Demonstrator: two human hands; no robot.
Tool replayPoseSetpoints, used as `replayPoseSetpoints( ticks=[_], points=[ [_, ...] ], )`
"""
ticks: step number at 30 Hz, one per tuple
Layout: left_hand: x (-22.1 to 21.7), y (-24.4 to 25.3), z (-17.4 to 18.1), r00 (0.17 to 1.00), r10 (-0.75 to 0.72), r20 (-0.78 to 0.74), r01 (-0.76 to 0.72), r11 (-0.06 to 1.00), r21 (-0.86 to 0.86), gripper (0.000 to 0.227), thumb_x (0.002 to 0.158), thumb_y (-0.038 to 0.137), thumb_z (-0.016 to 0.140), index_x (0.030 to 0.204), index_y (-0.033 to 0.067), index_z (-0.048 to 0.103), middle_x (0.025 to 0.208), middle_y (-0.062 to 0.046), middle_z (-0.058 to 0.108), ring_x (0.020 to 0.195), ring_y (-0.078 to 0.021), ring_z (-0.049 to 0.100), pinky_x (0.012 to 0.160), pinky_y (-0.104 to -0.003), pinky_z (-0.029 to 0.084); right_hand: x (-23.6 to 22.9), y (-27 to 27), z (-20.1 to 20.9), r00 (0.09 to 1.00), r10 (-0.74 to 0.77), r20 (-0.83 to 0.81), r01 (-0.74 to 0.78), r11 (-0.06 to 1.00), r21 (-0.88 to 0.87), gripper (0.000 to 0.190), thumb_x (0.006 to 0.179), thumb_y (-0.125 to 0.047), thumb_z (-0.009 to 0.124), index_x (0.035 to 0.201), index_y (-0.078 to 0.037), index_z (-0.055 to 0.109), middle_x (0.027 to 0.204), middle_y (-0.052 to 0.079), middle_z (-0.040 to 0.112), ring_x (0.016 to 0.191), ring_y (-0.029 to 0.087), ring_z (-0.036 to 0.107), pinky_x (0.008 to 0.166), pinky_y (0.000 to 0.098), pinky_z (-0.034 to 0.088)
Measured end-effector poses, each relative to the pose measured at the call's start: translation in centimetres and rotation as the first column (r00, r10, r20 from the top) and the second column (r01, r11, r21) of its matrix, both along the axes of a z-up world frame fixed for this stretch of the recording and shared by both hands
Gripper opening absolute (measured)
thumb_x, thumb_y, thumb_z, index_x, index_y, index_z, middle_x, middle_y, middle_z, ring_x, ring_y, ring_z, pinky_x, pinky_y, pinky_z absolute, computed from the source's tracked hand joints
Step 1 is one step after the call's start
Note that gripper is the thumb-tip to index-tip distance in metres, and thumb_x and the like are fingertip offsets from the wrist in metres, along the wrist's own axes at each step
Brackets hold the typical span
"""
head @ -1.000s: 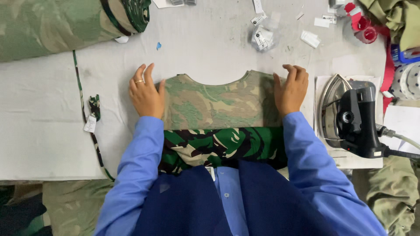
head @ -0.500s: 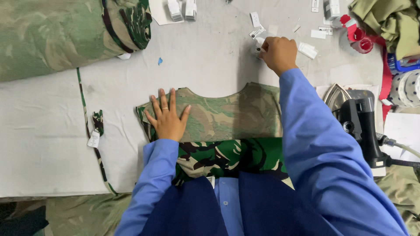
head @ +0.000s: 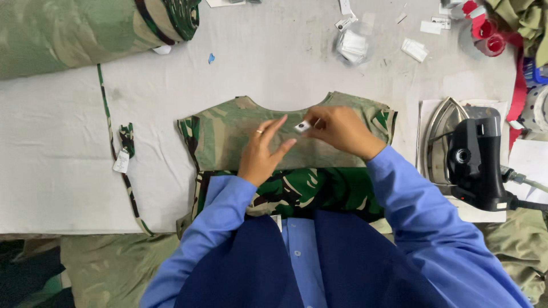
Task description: The person irons a camouflage-patterned shirt laid out on a white work table. They repeatedly pick up small white tags from the table, place them on the shirt's collar area, and press them with a steam iron. The person also folds the shirt's sleeves and smooths the fabric with their hands between ironing passes.
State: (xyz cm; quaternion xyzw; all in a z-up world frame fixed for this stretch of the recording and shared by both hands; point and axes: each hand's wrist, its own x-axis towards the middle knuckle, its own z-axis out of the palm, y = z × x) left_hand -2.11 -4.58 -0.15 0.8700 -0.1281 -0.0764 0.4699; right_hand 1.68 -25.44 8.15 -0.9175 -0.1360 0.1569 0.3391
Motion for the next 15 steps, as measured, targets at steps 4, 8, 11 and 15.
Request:
replayPoseSetpoints(
  ticks=[4,8,11,15],
  points=[
    [0.5,-2.2,0.0,0.972,0.146,-0.185,-0.199,0.929,-0.312,0.034,0.08,0.029,0.082,0.112,0.0206,0.073,0.092,0.0,0.072,0.089,-0.0166,0.072,0.073,-0.022,0.057,-2.5,1.3,-2.8,0.982,-0.111,-0.156,0.141,0.971,0.193,0.026,0.075,-0.015,0.081,0.095,-0.009,0.065,0.081,0.013,0.072,0.075,0.029,0.072,0.062,0.0395,0.057],
    [-0.1,-2.0,-0.3,0.879,0.232,-0.416,-0.368,0.885,-0.284,0.018,0.084,0.034,0.078,0.099,0.0229,0.077,0.075,0.001,0.075,0.074,-0.0065,0.072,0.068,-0.02,0.056,-4.5,0.8,-8.2,0.806,-0.374,-0.458,0.582,0.642,0.5,0.026,0.078,-0.004,0.079,0.103,-0.002,0.071,0.081,0.009,0.07,0.073,0.014,0.065,0.063,0.0243,0.057],
    [-1.2,-0.8,-1.8,0.923,0.261,-0.283,-0.282,0.959,-0.036,0.018,0.085,0.038,0.075,0.099,0.0273,0.076,0.08,0.003,0.073,0.08,-0.0134,0.07,0.073,-0.027,0.055,-4.8,1.3,-11.1,0.771,-0.412,-0.485,0.631,0.595,0.498,0.021,0.079,-0.008,0.081,0.099,-0.004,0.075,0.078,0.008,0.068,0.07,0.011,0.063,0.061,0.0231,0.056],
    [-0.6,0.0,1.7,0.968,0.252,-0.022,-0.22,0.881,0.418,0.06,0.091,0.044,0.068,0.141,0.0198,0.045,0.151,-0.013,0.035,0.135,-0.0354,0.035,0.106,-0.059,0.027,-2.9,1.4,-11.9,0.955,-0.297,0.0,0.295,0.946,0.135,0.012,0.085,-0.019,0.077,0.096,-0.015,0.076,0.084,0.01,0.066,0.083,0.034,0.067,0.069,0.0412,0.053]
  ],
)
